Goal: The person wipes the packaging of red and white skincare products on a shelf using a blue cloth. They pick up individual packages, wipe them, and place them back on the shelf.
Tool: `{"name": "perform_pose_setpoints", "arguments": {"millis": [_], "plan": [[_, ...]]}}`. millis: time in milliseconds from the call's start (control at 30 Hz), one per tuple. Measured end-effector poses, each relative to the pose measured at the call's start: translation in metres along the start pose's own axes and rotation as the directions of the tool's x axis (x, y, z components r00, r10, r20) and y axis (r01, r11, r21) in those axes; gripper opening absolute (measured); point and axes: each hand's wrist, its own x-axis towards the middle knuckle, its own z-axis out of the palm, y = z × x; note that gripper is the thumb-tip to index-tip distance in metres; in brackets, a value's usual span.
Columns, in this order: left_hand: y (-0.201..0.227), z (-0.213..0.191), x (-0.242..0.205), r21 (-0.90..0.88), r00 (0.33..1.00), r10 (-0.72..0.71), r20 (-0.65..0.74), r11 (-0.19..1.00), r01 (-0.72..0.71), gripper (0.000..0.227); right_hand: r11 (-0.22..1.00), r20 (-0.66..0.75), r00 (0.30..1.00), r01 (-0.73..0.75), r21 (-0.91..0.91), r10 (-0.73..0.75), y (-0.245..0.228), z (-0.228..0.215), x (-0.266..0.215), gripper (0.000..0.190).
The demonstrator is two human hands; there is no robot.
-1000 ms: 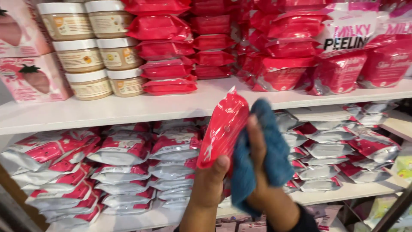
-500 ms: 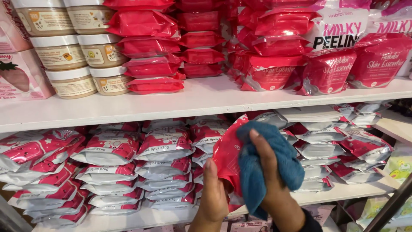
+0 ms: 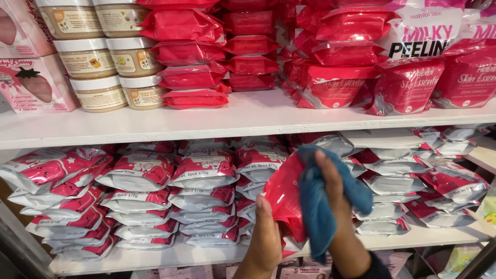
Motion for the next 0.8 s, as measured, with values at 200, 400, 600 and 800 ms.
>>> {"name": "perform_pose_setpoints", "arguments": {"millis": [200, 400, 600, 800], "plan": [[-0.001, -0.015, 0.000, 0.032, 0.976, 0.149, -0.158, 0.989, -0.146, 0.087, 0.936, -0.011, 0.940, 0.340, -0.092, -0.342, -0.028, 0.022, -0.025, 0.064], [-0.008, -0.016, 0.004, 0.032, 0.978, 0.091, -0.188, 0.996, -0.087, 0.087, 0.959, 0.034, 0.963, 0.269, -0.093, -0.267, -0.018, 0.015, -0.031, 0.077], [-0.001, 0.006, 0.004, 0.013, 1.000, 0.016, -0.009, 1.000, -0.015, 0.093, 0.990, 0.003, 0.992, 0.125, -0.061, -0.125, -0.024, 0.010, -0.014, 0.087], [-0.004, -0.015, -0.002, 0.026, 0.993, 0.067, -0.099, 0.998, -0.064, 0.104, 0.942, 0.077, 0.969, 0.246, -0.227, -0.234, -0.048, 0.006, -0.014, 0.076]]}}
